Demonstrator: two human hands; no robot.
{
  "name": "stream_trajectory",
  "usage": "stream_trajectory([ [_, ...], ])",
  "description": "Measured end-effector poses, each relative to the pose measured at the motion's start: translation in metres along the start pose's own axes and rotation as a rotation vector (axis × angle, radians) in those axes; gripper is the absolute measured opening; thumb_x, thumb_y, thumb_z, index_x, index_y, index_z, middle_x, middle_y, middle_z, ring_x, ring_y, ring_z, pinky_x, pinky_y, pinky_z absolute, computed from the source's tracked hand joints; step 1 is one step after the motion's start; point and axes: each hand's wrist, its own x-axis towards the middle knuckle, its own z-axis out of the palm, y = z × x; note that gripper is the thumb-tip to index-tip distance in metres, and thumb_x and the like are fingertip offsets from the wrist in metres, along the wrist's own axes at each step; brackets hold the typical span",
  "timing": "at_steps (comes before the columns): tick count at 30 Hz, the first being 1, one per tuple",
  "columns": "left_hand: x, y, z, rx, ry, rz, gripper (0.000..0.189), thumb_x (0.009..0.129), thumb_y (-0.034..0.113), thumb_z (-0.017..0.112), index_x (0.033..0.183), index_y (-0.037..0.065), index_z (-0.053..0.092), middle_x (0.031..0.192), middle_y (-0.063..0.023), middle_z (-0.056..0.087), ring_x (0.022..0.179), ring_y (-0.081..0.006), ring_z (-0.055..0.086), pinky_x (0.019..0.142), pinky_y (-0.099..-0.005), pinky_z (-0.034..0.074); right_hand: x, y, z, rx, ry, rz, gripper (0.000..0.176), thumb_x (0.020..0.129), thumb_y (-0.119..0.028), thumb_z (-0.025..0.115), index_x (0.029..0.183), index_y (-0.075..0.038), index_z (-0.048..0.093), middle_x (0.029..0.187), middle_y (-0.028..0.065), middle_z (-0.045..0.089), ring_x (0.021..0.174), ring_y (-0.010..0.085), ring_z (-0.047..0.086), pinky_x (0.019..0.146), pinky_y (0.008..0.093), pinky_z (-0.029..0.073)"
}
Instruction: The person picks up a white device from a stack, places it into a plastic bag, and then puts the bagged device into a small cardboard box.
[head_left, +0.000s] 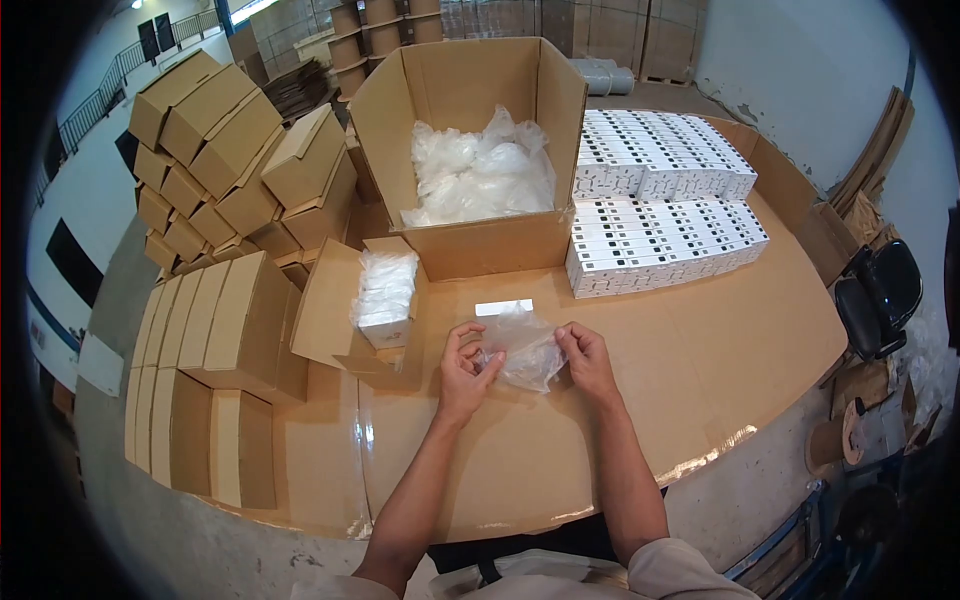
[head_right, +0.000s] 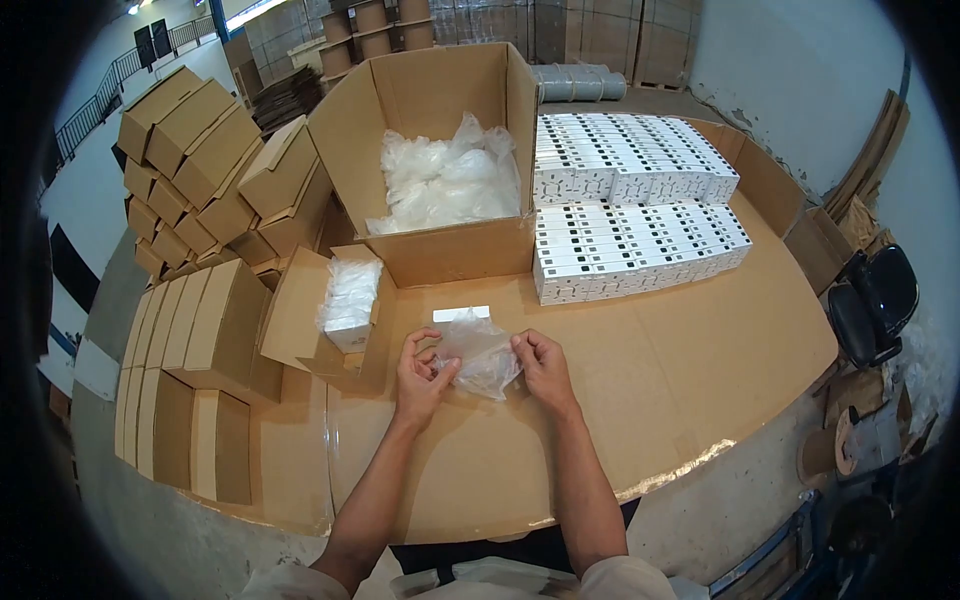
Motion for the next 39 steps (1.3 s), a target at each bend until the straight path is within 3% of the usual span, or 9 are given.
stream_trajectory([
  [5,0.000,0.001,0.001,-0.002,-0.040,0.020,0.042,0.093,-0.005,0.071,0.129,0.006,0.052,0.103,-0.0074,0.072,0.085,-0.0061,0.064,0.070,-0.0198,0.050,-0.004,-0.027,0.014,0.076,0.076,-0.052,0.015,0.099,-0.013,0.071,0.093,0.000,0.068,0.079,-0.0009,0.063,0.075,0.0043,0.054,0.065,0.0246,0.044],
  [11,-0.002,-0.006,-0.002,0.041,-0.097,-0.015,0.022,0.094,-0.001,0.073,0.113,0.002,0.062,0.105,-0.0048,0.070,0.090,-0.0067,0.064,0.073,-0.0217,0.051,-0.005,-0.009,0.007,-0.194,-0.020,-0.047,0.018,0.099,-0.015,0.071,0.092,0.000,0.064,0.070,-0.0039,0.060,0.064,0.0056,0.047,0.057,0.0278,0.041],
  [15,-0.001,-0.008,-0.007,0.140,-0.108,-0.108,0.011,0.094,0.001,0.074,0.099,0.004,0.065,0.092,0.0015,0.065,0.078,-0.0012,0.055,0.065,-0.0183,0.043,-0.007,-0.015,0.012,-0.312,0.049,-0.129,0.024,0.102,-0.015,0.066,0.087,0.001,0.057,0.061,0.0060,0.056,0.056,0.0111,0.045,0.053,0.0325,0.040],
  [18,0.002,-0.022,-0.016,0.117,-0.123,-0.068,0.015,0.095,0.004,0.075,0.088,0.005,0.062,0.086,0.0033,0.062,0.074,-0.0003,0.050,0.061,-0.0182,0.039,-0.009,-0.021,0.016,-0.391,0.053,-0.166,0.026,0.104,-0.015,0.062,0.086,0.001,0.053,0.061,0.0149,0.052,0.053,0.0200,0.046,0.054,0.0360,0.041],
  [24,0.003,0.003,0.002,-0.113,0.096,0.121,0.020,0.097,0.002,0.071,0.109,0.005,0.055,0.096,-0.0020,0.065,0.080,-0.0052,0.060,0.065,-0.0208,0.047,-0.011,-0.022,0.026,-0.462,0.162,-0.271,0.022,0.104,-0.013,0.061,0.089,0.000,0.053,0.064,0.0203,0.054,0.053,0.0334,0.051,0.054,0.0396,0.044],
  [27,-0.003,0.004,0.007,-0.160,0.065,0.006,0.027,0.099,0.003,0.067,0.120,0.005,0.051,0.103,-0.0051,0.066,0.084,-0.0089,0.064,0.069,-0.0237,0.052,-0.013,-0.020,0.033,-0.454,0.284,-0.329,0.020,0.104,-0.011,0.061,0.090,0.000,0.052,0.066,0.0204,0.056,0.053,0.0362,0.057,0.052,0.0412,0.045],
  [31,-0.011,-0.019,0.020,0.024,0.093,0.027,0.014,0.105,0.014,0.060,0.112,0.003,0.055,0.092,-0.0030,0.065,0.080,-0.0097,0.062,0.069,-0.0260,0.051,-0.016,-0.017,0.044,-0.446,0.328,-0.354,0.019,0.105,-0.010,0.058,0.090,-0.001,0.051,0.066,0.0205,0.058,0.056,0.0383,0.061,0.052,0.0427,0.046],
  [36,-0.015,-0.021,0.024,0.387,0.308,0.074,0.031,0.111,0.027,0.051,0.093,0.002,0.056,0.074,-0.0014,0.055,0.069,-0.0106,0.050,0.063,-0.0289,0.044,-0.017,-0.016,0.053,-0.449,0.342,-0.328,0.021,0.107,-0.011,0.054,0.090,-0.001,0.048,0.065,0.0209,0.056,0.055,0.0392,0.059,0.051,0.0426,0.043],
  [39,-0.011,-0.016,0.022,0.463,0.390,0.177,0.034,0.111,0.028,0.049,0.089,0.003,0.054,0.072,-0.0021,0.051,0.066,-0.0112,0.045,0.059,-0.0304,0.040,-0.017,-0.019,0.053,-0.440,0.362,-0.280,0.023,0.108,-0.013,0.051,0.089,-0.001,0.047,0.064,0.0204,0.053,0.053,0.0384,0.055,0.050,0.0426,0.041],
])
